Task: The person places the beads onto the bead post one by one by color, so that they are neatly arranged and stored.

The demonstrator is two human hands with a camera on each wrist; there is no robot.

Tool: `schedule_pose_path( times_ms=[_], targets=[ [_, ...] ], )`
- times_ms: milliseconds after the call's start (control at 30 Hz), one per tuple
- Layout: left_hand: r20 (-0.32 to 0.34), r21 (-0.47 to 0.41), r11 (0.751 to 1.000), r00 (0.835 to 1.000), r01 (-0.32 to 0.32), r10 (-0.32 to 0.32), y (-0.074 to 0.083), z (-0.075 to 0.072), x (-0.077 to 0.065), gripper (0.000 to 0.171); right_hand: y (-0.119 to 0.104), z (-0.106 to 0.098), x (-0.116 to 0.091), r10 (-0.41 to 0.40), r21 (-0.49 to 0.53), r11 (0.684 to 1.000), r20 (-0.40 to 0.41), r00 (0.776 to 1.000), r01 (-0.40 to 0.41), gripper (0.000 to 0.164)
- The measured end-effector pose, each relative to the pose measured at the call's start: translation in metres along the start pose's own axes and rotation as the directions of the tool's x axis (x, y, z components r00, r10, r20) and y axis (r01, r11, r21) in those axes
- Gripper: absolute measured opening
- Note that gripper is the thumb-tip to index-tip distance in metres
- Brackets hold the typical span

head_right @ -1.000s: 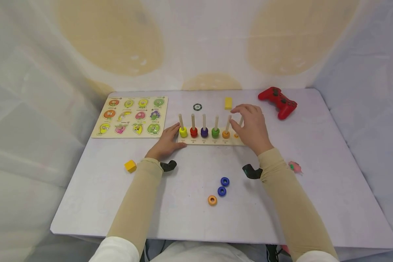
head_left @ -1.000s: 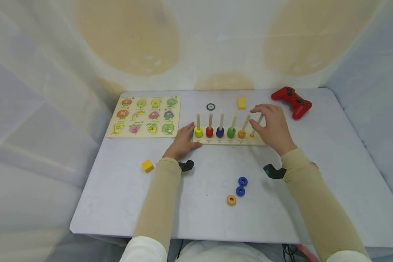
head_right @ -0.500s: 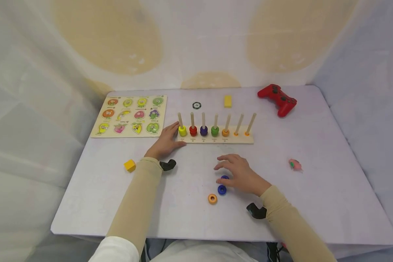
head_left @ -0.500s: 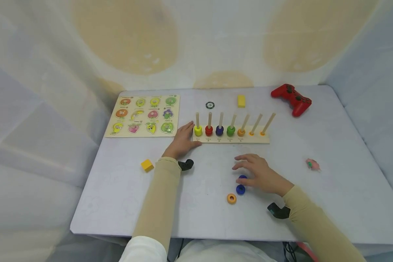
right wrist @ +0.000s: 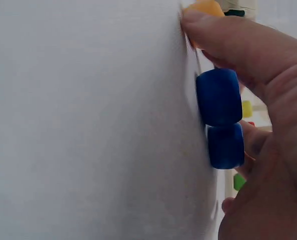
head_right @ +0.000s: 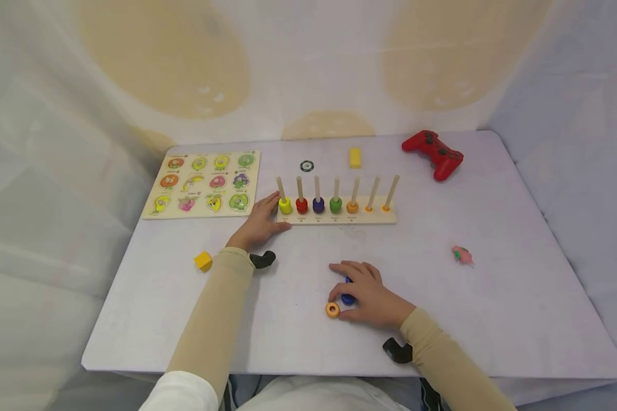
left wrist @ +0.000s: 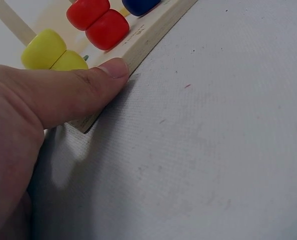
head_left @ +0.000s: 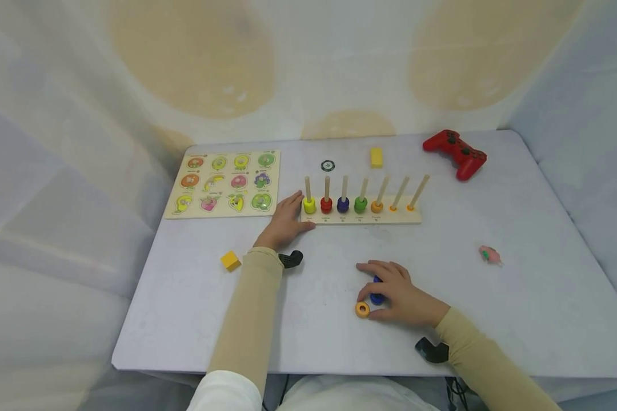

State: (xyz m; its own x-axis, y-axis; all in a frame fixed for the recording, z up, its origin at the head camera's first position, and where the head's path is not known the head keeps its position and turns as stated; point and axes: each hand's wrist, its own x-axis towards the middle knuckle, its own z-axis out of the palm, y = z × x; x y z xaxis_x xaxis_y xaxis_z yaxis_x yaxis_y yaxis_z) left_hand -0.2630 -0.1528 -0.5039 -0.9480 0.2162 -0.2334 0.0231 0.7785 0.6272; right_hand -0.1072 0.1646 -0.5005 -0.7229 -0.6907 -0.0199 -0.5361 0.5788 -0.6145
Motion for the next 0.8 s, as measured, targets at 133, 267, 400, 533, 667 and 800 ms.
schedule_pose_path(
  times_ms=[133,267,400,533,667,800],
  targets=[
    [-0.005,-0.008,1.0,1.0,0.0,0.0,-0.001,0.001,-0.001,0.092,-0.002,-0.008,0.006,0.0,-0.042,0.999,-0.043,0.999,-0.002,0.031],
    [-0.009,-0.009,1.0,1.0,-0.003,0.003,0.0,0.001,0.0,0.093,0.007,-0.038,0.019,0.009,-0.027,1.0,-0.172,0.985,-0.014,0.029],
    [-0.012,-0.008,1.0,1.0,0.002,-0.002,0.0,0.0,-0.001,0.093,0.017,-0.087,0.039,0.045,0.005,0.999,-0.435,0.899,-0.047,0.03],
    [-0.012,-0.019,1.0,1.0,0.009,-0.009,0.0,-0.002,-0.003,0.093,0.017,-0.129,0.063,0.15,0.037,0.987,-0.597,0.788,-0.159,0.032],
    [-0.008,-0.027,0.999,1.0,0.017,-0.018,0.001,-0.002,-0.004,0.092,0.02,-0.144,0.082,0.264,0.068,0.958,-0.589,0.764,-0.278,0.036],
    [-0.002,-0.015,1.0,1.0,0.015,-0.015,0.002,-0.001,-0.002,0.093,0.023,-0.143,0.09,0.337,0.098,0.935,-0.551,0.764,-0.342,0.04]
  ],
)
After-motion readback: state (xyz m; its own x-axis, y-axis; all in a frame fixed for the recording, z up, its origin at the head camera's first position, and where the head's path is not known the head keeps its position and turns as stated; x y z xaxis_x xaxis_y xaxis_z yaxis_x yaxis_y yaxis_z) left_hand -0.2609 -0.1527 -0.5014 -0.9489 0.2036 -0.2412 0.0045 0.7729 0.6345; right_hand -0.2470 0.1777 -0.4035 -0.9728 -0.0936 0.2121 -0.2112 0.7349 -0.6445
